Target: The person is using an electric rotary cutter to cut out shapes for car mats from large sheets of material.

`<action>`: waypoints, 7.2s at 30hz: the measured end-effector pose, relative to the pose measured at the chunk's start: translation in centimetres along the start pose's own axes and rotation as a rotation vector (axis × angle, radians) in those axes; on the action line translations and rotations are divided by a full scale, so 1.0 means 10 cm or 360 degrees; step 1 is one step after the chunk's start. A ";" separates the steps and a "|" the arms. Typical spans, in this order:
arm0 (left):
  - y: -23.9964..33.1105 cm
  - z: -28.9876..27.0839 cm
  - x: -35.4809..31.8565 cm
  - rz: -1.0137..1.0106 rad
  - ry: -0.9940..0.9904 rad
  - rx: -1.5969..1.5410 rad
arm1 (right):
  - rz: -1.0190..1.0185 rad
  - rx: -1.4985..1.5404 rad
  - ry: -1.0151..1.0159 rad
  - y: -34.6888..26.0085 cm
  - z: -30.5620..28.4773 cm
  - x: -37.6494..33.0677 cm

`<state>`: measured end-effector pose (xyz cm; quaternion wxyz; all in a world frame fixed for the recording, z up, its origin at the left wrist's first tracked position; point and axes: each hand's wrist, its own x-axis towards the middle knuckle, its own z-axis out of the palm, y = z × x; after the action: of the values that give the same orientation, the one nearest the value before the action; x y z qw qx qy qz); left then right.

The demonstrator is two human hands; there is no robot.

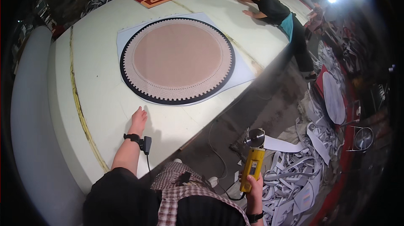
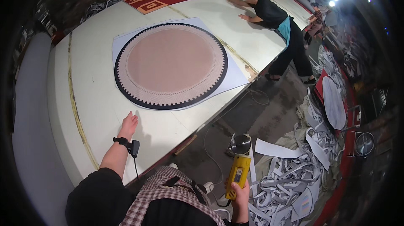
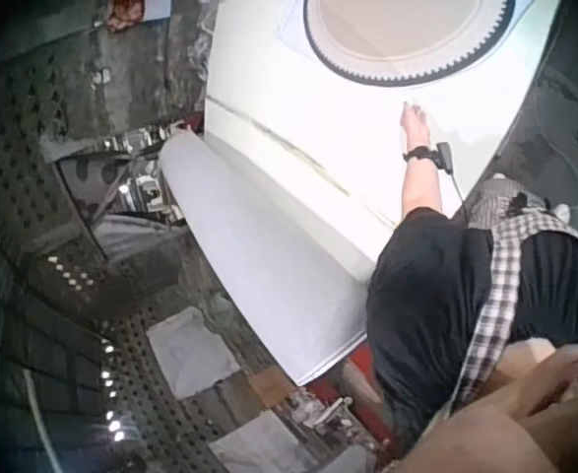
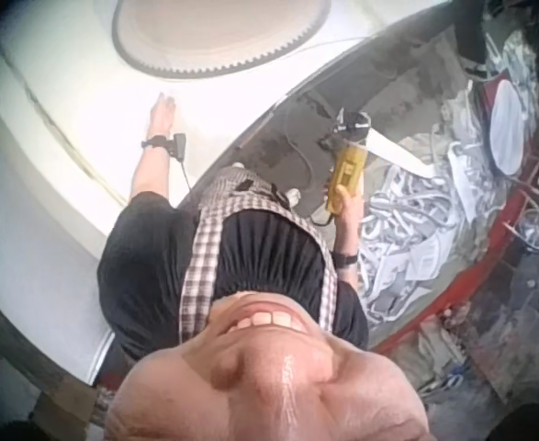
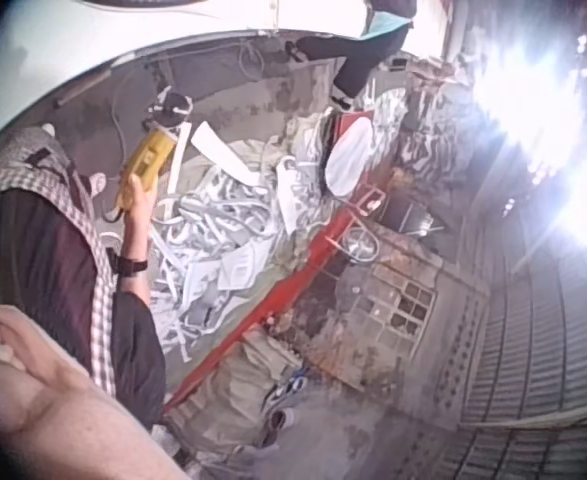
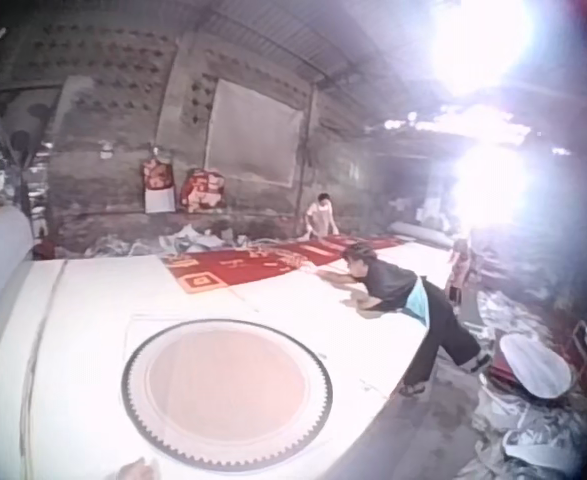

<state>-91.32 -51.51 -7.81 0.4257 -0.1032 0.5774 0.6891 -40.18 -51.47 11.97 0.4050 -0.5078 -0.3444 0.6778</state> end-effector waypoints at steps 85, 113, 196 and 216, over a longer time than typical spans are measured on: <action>0.19 -0.21 -1.07 0.0194 -0.0002 0.0351 | -0.0092 -0.0840 0.0515 0.75 0.62 2.29; 0.16 -0.34 -0.68 0.0063 0.0370 0.0481 | -0.0104 -0.1373 0.0386 -0.08 0.32 3.45; -4.07 4.54 -5.38 0.0394 -0.2197 0.1923 | 0.0547 0.0586 0.0629 0.56 -5.92 0.43; -3.71 3.32 -4.68 -0.0173 -0.1260 0.1219 | 0.0679 0.0537 0.0384 0.32 -5.82 0.59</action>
<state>-24.71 -45.14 5.97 0.6524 0.2962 0.5763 0.3931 14.59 -44.30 -7.61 0.3700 -0.5711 -0.0616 0.7302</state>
